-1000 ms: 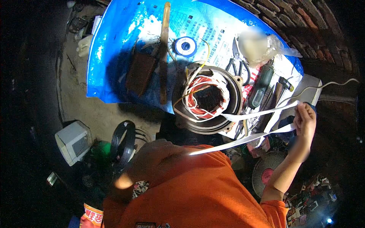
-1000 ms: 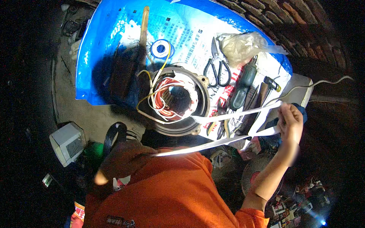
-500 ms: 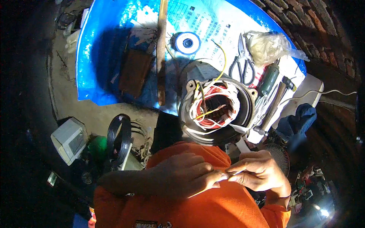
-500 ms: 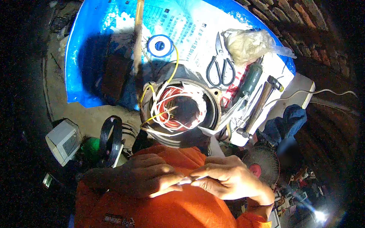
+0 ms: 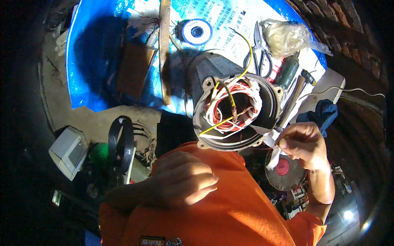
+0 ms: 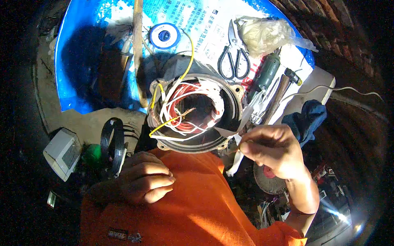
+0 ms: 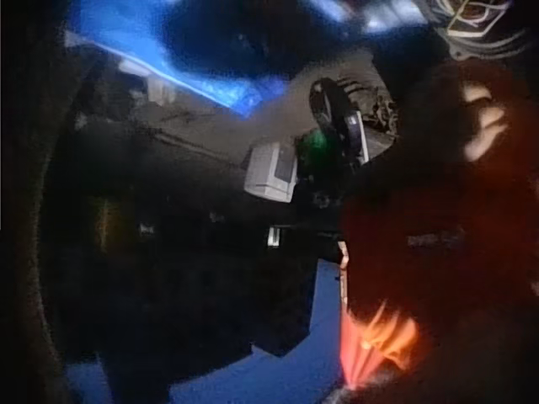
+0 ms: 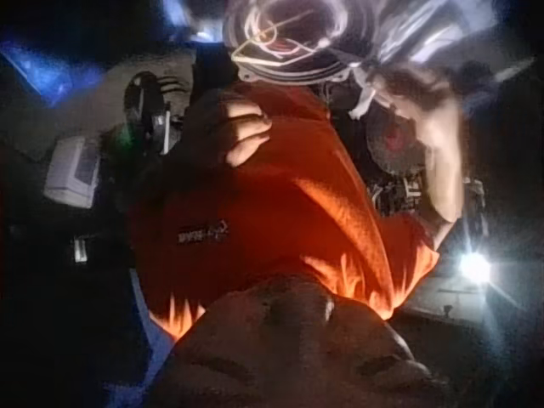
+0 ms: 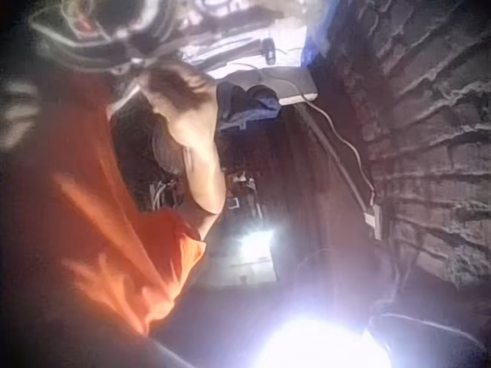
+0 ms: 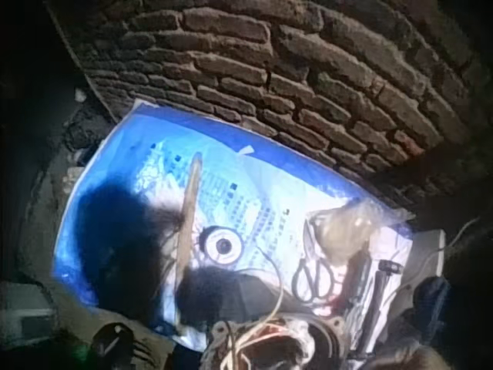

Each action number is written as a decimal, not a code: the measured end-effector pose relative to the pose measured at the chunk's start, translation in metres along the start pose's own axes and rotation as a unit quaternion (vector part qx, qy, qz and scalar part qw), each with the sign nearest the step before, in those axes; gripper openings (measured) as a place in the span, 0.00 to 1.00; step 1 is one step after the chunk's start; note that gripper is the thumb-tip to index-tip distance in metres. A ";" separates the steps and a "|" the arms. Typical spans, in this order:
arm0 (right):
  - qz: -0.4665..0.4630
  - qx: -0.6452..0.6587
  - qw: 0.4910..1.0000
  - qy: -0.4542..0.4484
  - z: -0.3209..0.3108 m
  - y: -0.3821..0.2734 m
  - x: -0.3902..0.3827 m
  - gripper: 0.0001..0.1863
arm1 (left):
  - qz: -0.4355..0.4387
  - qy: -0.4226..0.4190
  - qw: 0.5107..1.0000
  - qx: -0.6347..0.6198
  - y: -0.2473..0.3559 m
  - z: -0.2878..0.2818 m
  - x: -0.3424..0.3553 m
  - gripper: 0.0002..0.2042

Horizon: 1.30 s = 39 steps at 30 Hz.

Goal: The person wraps white tape around the wires of a circular electrical component, likely a motor stator, to secure and insulate the connections. They repeatedly pull tape, wrap it around the wires, and press it down with their fingers.

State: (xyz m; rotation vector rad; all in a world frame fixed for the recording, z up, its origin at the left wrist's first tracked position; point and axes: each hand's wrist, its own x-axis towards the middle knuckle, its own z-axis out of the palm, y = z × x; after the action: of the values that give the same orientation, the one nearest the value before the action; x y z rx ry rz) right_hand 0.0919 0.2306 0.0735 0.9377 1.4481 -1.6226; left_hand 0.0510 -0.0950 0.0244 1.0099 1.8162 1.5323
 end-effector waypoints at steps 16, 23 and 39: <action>-0.283 -0.383 0.878 0.045 0.036 0.000 0.010 0.13 | -0.076 -0.027 0.997 0.005 -0.006 -0.002 -0.005 0.14; -0.429 -0.561 0.699 0.109 0.058 0.032 0.001 0.19 | -0.012 -0.034 0.996 0.079 -0.001 -0.002 0.022 0.16; -0.445 -0.174 0.821 0.312 0.076 0.092 0.013 0.08 | 0.018 -0.148 0.834 0.531 -0.013 0.035 0.126 0.05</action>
State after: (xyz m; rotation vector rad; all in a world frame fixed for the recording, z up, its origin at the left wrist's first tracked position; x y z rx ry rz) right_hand 0.1654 0.1475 0.0275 0.6049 2.8475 -1.5829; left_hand 0.0054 0.0277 0.0113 1.6273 2.3918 0.1939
